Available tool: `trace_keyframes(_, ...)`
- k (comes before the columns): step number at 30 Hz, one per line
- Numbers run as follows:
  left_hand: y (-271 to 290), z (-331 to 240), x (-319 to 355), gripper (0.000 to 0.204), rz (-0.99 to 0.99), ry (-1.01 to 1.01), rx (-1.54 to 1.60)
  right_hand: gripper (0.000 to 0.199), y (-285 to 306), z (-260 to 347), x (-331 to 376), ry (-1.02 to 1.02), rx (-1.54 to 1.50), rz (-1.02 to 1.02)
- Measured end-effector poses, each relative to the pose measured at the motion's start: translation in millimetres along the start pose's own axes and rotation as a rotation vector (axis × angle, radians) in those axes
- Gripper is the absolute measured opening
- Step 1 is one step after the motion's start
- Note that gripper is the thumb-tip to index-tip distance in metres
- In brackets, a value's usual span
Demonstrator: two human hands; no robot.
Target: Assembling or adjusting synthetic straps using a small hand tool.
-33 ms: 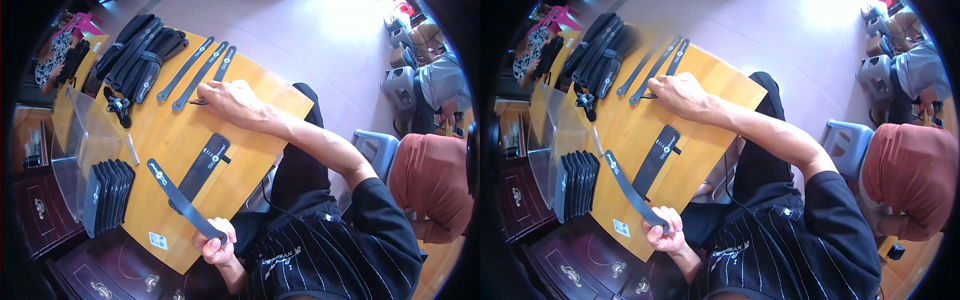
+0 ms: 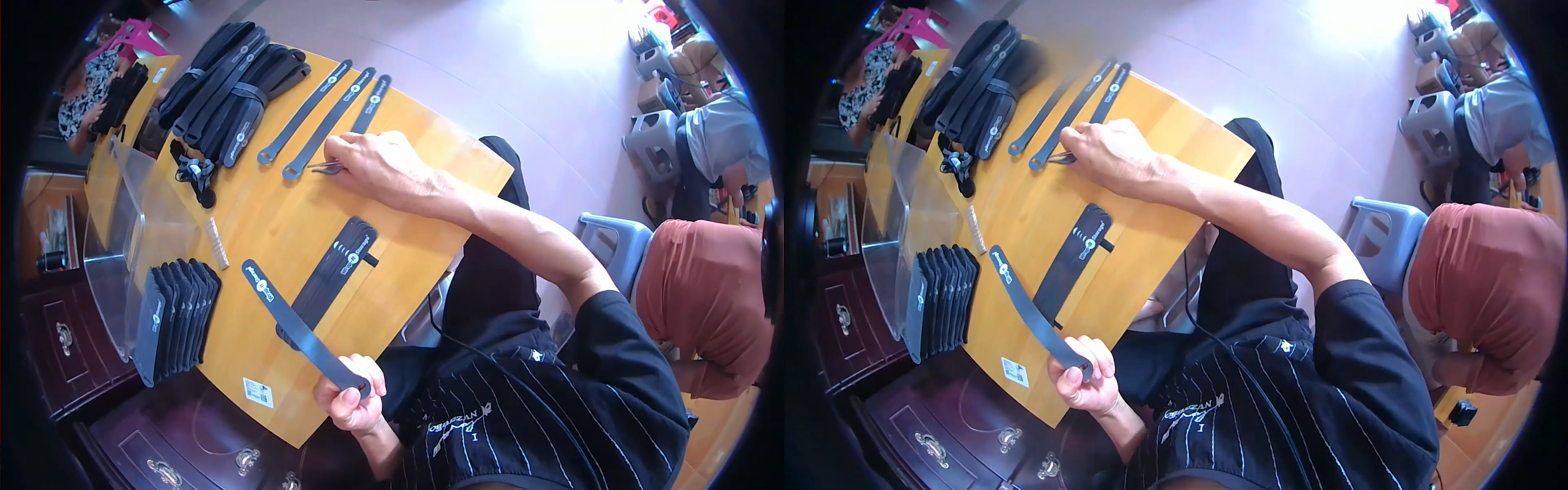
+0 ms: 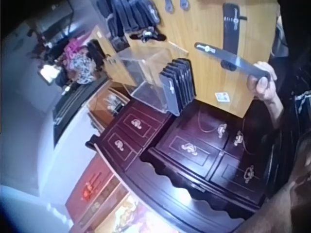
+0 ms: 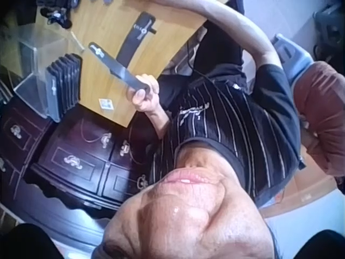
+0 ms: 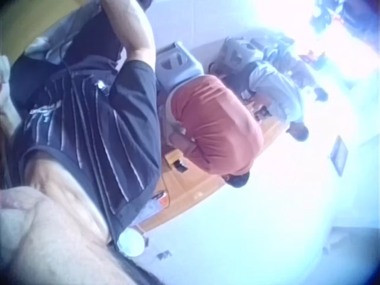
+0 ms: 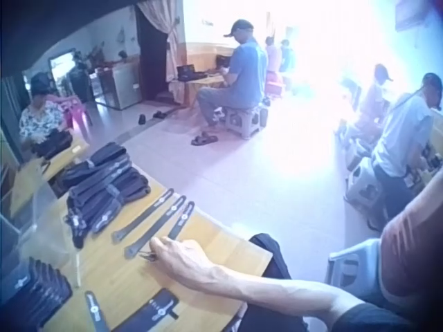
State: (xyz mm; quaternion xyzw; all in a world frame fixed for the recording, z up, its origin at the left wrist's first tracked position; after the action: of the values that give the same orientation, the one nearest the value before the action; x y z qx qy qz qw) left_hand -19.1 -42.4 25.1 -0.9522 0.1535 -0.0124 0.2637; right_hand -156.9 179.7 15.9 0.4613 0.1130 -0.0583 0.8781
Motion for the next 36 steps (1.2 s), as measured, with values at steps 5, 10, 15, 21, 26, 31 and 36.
trace_keyframes(5, 5, 1, 1, 0.022, -0.027, 0.004, -0.007, 0.037, 5, -1, 3, -0.037, -0.115, 0.077)
trace_keyframes(10, 6, -1, -1, 0.024, -0.046, -0.014, -0.031, 0.045, 32, 12, 16, -0.116, -0.243, 0.097)
trace_keyframes(15, 9, -9, -6, 0.023, -0.232, -0.062, -0.2, 0.024, 56, 77, 58, -0.19, -0.65, 0.282)
trace_keyframes(21, -17, -18, -12, 0.011, -0.163, -0.167, -0.36, 0.024, 13, 107, 110, -0.294, -1.258, 0.408)
trace_keyframes(26, -19, -16, -1, 0.028, -0.101, -0.135, -0.561, 0.021, 15, 115, 119, -0.473, -1.608, 0.401)
trace_keyframes(31, -24, -13, -11, 0.039, -0.043, -0.078, -0.061, 0.022, 21, 110, 120, -0.591, -1.542, 0.521)
trace_keyframes(36, -21, 0, -14, 0.05, 0.068, -0.104, 0.013, 0.023, 16, 102, 125, -0.651, -1.595, 0.587)
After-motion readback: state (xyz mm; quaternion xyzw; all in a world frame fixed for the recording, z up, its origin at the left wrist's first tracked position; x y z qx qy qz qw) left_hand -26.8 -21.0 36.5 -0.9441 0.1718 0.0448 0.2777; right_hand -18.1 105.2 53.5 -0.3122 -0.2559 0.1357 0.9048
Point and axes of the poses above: each hand's wrist, its own x-axis away from the middle knuckle, its own y-axis out of the back of the hand, z = x × y, the point moved 7 cm from there along -x, towards the middle knuckle, and after that the axes turned 4 degrees about -x, right-handed, at the moved point
